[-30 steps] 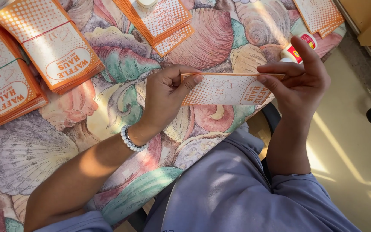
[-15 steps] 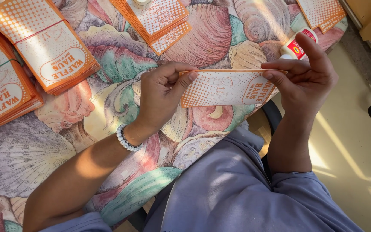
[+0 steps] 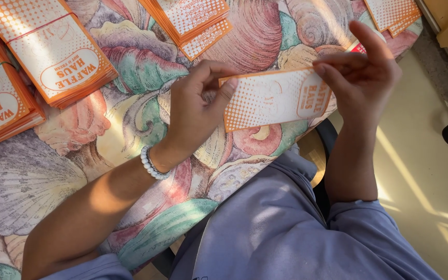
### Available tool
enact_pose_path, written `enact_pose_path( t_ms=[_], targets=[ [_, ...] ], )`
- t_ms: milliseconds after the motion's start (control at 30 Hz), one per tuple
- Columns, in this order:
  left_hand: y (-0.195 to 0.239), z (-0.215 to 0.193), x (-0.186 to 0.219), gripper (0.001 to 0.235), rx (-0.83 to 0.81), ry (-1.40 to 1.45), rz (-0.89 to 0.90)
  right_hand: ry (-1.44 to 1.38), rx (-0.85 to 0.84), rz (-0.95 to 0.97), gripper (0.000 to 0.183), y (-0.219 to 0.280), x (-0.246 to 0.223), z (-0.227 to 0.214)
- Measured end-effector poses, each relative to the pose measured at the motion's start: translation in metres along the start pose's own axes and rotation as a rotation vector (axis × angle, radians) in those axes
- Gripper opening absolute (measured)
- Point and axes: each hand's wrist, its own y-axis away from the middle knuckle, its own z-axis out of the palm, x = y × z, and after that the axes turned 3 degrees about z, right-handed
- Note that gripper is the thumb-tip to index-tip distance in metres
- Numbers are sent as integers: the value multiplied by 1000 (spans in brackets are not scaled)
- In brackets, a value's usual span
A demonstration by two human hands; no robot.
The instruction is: Applying glue to paper bags and folding them to assemble or seal them.
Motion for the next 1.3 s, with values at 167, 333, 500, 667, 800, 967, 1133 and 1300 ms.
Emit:
enact_pose_path(
  t_ms=[167,333,500,667,800,967,1133,1300],
  targets=[
    [6,5,-16,38,-325,-497,370,96,-236,101,57,-36,26,23],
    [28,19,-45,65,-609,-685,259,570,-364,-271,35,-38,16,36],
    [27,22,-44,69,-593,-825,327,659,-531,-446,23,-16,-4,61],
    [24,20,-38,70,-539,-913,308,845,-591,-482,25,-13,-1,66],
    [18,13,-34,64,-502,-943,304,1013,-557,-474,30,-17,15,53],
    [14,8,-30,61,-485,-979,294,1003,-555,-492,28,-28,27,32],
    [9,1,-31,55,-493,-881,229,1022,-541,-494,30,-38,39,8],
    [2,-8,-33,56,-617,-686,125,1168,-463,-480,22,-41,40,-5]
  ],
)
